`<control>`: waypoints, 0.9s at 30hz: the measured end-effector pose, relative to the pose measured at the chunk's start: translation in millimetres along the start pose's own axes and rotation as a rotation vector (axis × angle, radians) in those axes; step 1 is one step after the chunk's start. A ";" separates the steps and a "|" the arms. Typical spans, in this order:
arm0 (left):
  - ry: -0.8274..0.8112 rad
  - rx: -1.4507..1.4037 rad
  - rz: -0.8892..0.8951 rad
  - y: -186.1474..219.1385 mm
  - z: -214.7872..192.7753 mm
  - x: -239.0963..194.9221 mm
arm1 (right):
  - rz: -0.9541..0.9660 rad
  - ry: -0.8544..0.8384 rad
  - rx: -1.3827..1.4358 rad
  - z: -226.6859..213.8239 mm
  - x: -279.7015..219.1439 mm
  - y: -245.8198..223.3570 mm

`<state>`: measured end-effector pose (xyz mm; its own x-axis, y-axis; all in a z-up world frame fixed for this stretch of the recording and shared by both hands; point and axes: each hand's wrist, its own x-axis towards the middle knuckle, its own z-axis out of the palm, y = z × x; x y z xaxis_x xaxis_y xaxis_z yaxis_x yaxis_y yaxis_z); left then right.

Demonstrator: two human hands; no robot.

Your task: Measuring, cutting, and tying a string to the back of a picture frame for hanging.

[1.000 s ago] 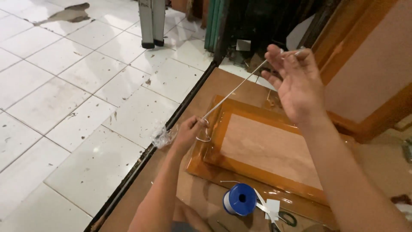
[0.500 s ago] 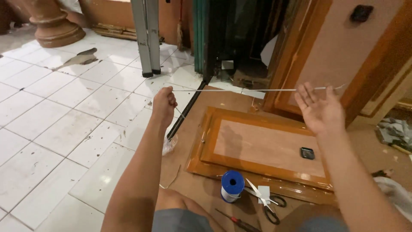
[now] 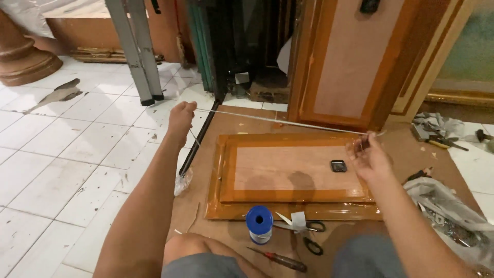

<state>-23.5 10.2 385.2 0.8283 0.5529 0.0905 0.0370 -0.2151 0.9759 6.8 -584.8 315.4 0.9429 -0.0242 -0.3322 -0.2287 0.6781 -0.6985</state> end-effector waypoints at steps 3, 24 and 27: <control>-0.164 0.420 0.092 -6.3 38.9 -16.5 | -0.070 0.202 0.231 -47.0 -3.4 -4.8; -0.993 0.855 0.573 -93.7 573.0 -194.8 | -0.242 0.698 -0.706 -265.9 168.7 49.7; -1.082 0.952 0.781 -134.7 643.0 -204.7 | -0.163 0.663 -0.885 -293.0 163.5 43.5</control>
<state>161.5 -591.6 107.6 0.7776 -0.6209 -0.0993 -0.5822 -0.7706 0.2591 80.1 -774.5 45.0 0.7219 -0.6314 -0.2831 -0.4550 -0.1249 -0.8817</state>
